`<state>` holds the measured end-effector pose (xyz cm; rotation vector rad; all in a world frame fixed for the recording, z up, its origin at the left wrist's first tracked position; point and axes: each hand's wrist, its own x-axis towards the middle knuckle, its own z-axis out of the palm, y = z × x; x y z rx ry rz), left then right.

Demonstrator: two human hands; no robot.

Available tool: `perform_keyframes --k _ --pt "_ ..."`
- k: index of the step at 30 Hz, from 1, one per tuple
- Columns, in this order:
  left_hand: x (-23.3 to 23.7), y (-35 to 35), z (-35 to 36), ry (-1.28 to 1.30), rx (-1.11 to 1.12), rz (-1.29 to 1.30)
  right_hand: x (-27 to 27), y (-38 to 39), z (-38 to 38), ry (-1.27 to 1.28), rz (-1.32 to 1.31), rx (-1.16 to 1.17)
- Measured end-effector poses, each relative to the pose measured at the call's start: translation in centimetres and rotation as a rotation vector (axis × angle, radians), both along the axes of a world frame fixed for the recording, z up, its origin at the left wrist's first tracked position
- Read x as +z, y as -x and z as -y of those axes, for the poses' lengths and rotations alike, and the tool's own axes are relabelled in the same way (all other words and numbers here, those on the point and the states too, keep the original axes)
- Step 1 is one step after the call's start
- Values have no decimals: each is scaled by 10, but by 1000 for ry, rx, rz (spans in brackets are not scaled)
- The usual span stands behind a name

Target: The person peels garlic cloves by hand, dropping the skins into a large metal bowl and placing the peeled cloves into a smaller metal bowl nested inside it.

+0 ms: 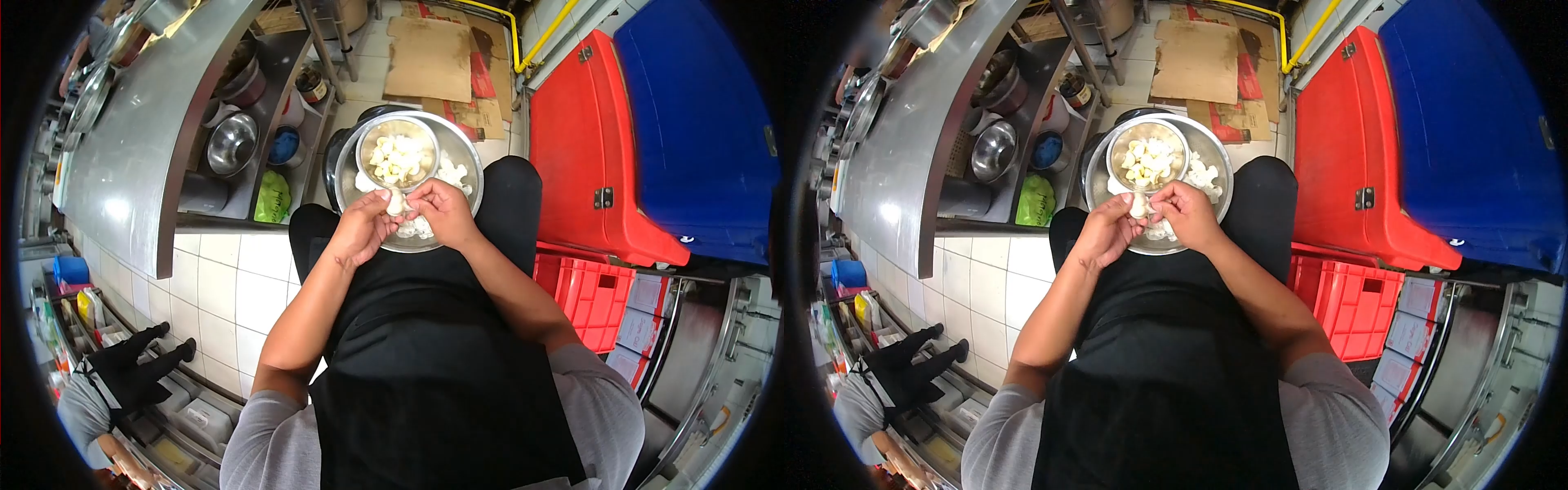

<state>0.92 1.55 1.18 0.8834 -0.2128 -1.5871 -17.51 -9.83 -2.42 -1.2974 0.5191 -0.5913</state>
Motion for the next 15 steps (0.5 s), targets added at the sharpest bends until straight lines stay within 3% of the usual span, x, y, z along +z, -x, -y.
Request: perform_keyframes --k 4,7,8,10,11,13,15 --pt "10 -1 3 -49 43 -106 11 -7 -8 -109 137 -15" --pt "19 12 5 -85 36 48 21 -8 -14 388 -90 -107" --pt "14 11 4 -86 37 47 21 -5 -11 387 -91 -106" --pt "2 3 2 -17 -34 104 23 -1 -5 657 -50 -116" --pt "-4 -3 0 3 -75 54 18 1 -5 656 -51 -117" --pt "1 -2 0 -12 -83 51 12 2 -6 225 50 -34" --pt "3 -3 -2 -25 -88 50 15 1 -5 195 -49 -69"
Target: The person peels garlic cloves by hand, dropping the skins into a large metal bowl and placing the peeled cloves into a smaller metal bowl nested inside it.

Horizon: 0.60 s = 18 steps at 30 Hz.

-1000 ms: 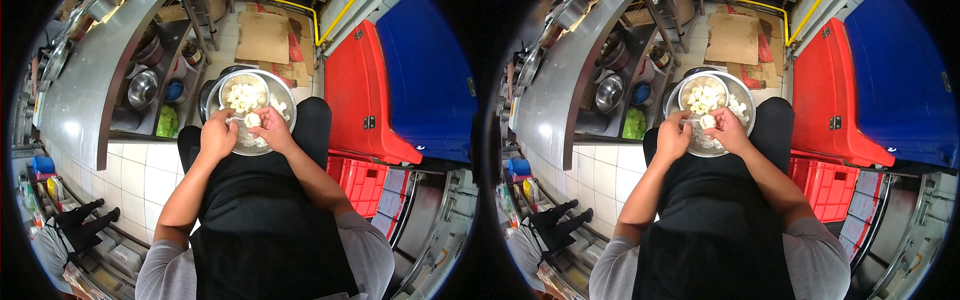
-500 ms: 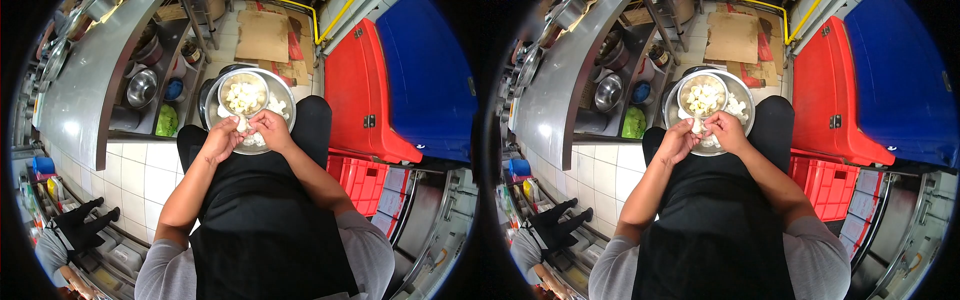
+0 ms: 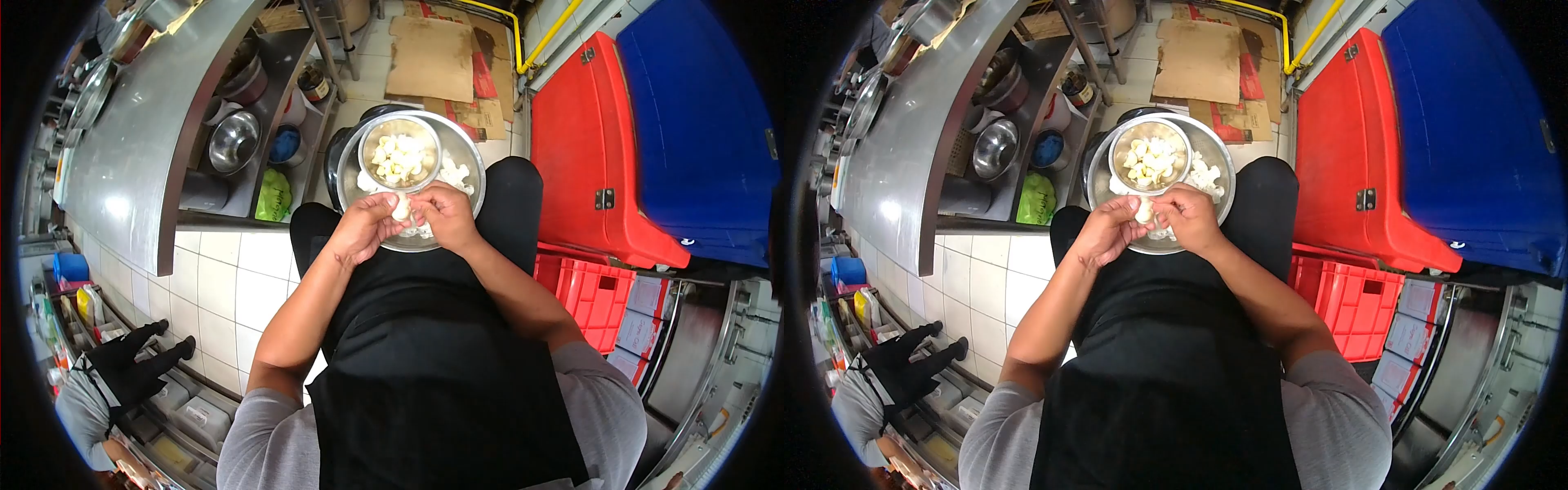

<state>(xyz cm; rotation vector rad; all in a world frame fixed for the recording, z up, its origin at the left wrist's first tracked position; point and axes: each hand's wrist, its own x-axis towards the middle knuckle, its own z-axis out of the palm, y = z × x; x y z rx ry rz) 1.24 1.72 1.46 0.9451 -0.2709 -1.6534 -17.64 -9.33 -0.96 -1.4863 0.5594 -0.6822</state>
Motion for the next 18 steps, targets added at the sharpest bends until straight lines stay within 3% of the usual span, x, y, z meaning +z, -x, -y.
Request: perform_keyframes --k 3,5,6,7,10,18 --pt "-9 -1 -5 -42 -95 -86 -5 -7 6 -46 -94 -89" --pt "-16 -4 -5 63 -2 -312 -11 -6 8 -60 -93 -127" --pt "-9 -5 -2 29 58 -365 -4 -5 10 200 -108 -131" --pt "-3 -6 0 30 61 -366 2 -5 11 460 -122 -132" --pt "8 -10 3 -58 105 -372 32 -9 -4 356 -49 -122" --pt "-3 -8 -1 -51 -75 -234 18 -7 -3 487 -41 -91"
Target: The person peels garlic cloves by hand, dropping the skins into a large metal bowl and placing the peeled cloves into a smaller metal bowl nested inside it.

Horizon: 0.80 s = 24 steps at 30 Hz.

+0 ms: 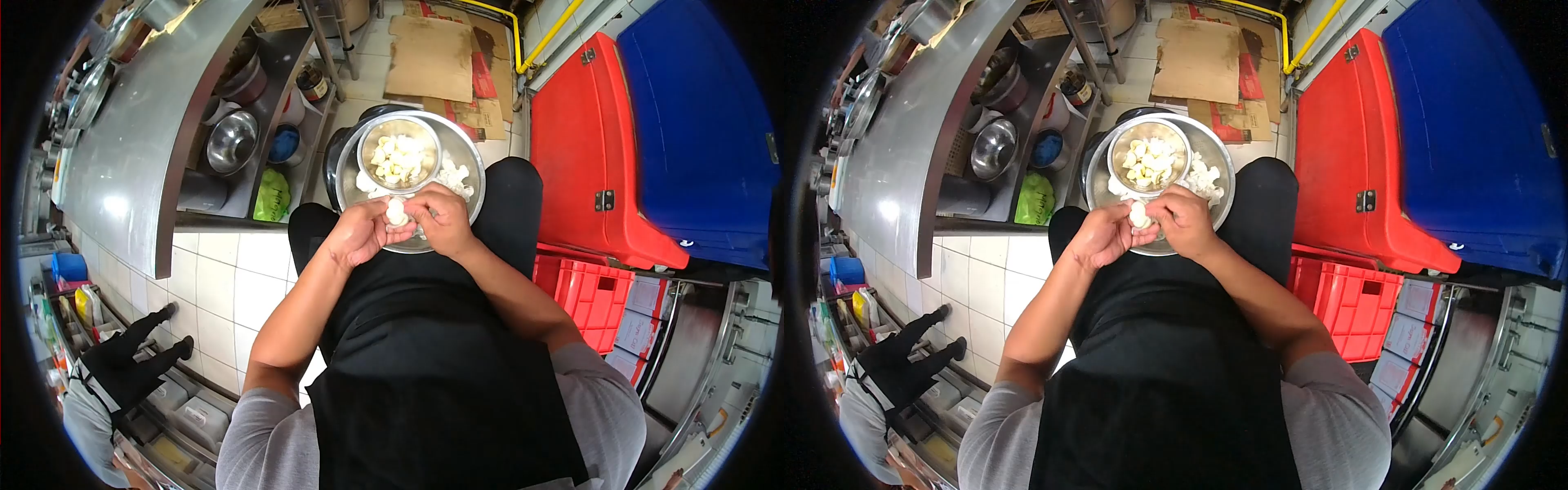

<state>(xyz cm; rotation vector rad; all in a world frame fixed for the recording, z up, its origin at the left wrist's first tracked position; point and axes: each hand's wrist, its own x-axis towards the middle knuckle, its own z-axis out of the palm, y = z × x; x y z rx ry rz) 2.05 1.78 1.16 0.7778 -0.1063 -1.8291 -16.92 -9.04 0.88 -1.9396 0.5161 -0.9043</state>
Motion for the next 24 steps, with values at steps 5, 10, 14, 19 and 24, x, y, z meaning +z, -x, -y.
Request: perform_keyframes --k 5,10,14,19,24 --pt "-3 3 0 4 31 9 -23 -5 -2 -284 -56 -132" --pt "8 0 4 -40 130 95 -13 -5 -5 -638 215 118" --pt "12 6 4 -23 118 183 -30 3 3 -673 109 99" --pt "11 4 0 60 63 222 -45 3 9 -542 -150 -76" --pt "21 17 4 -44 133 553 -28 0 -1 -442 -13 15"
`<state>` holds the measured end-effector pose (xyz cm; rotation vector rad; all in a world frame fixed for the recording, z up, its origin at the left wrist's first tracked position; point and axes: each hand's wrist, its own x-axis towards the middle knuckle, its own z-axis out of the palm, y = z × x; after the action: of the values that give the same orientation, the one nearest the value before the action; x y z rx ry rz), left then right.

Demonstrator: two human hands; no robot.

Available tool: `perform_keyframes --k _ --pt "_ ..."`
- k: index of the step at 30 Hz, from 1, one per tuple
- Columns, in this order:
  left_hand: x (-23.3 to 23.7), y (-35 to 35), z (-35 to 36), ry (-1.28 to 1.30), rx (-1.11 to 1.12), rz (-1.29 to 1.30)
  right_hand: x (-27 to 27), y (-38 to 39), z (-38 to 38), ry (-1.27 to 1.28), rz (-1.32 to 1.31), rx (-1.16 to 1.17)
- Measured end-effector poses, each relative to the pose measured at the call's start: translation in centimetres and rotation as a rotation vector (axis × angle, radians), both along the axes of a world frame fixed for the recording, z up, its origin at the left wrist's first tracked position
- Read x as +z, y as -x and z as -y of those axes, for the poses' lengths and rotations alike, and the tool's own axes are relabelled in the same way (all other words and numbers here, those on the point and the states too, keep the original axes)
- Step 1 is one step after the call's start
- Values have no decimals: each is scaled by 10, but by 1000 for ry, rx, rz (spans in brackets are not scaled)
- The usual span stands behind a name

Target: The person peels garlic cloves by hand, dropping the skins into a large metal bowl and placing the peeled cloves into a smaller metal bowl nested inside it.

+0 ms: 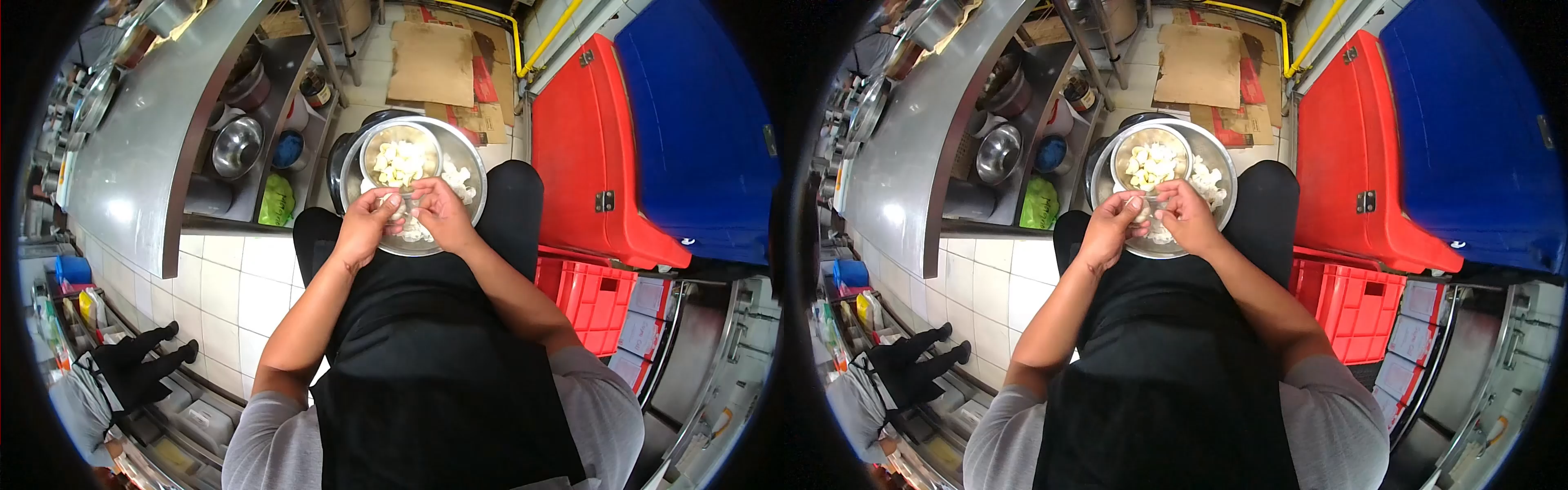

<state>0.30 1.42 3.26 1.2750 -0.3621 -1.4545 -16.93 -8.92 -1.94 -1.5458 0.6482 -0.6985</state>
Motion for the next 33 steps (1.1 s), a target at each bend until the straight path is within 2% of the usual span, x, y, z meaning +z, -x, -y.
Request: perform_keyframes --k 1,5,7,10,15,18,20,23,27,29,30,32,33 --pt "1 2 0 14 1 99 -1 0 -1 -246 126 95" --pt "-6 8 -4 109 -19 13 -2 -3 -2 -279 232 181" --pt "-6 7 -7 185 -67 175 9 0 -3 -304 229 206" --pt "-7 3 -11 289 -71 154 16 3 -2 -347 233 260" --pt "5 4 -14 262 -99 203 16 10 -3 -305 180 314" --pt "13 4 -13 243 -124 272 20 9 -3 -414 270 343" --pt "16 7 -12 217 -128 325 34 4 -8 -333 219 280" --pt "13 11 -12 286 -61 354 17 -3 -13 -228 271 252" --pt "-1 8 -12 283 -124 370 9 0 -13 -257 280 274" --pt "-7 6 -13 282 -138 383 8 2 -12 -44 121 233" --pt "-10 6 -13 277 -156 380 4 1 -11 -44 121 234" --pt "-14 4 -13 272 -174 376 -3 -2 -11 198 71 108" --pt "-8 4 -11 302 -167 297 1 0 -8 197 72 109"
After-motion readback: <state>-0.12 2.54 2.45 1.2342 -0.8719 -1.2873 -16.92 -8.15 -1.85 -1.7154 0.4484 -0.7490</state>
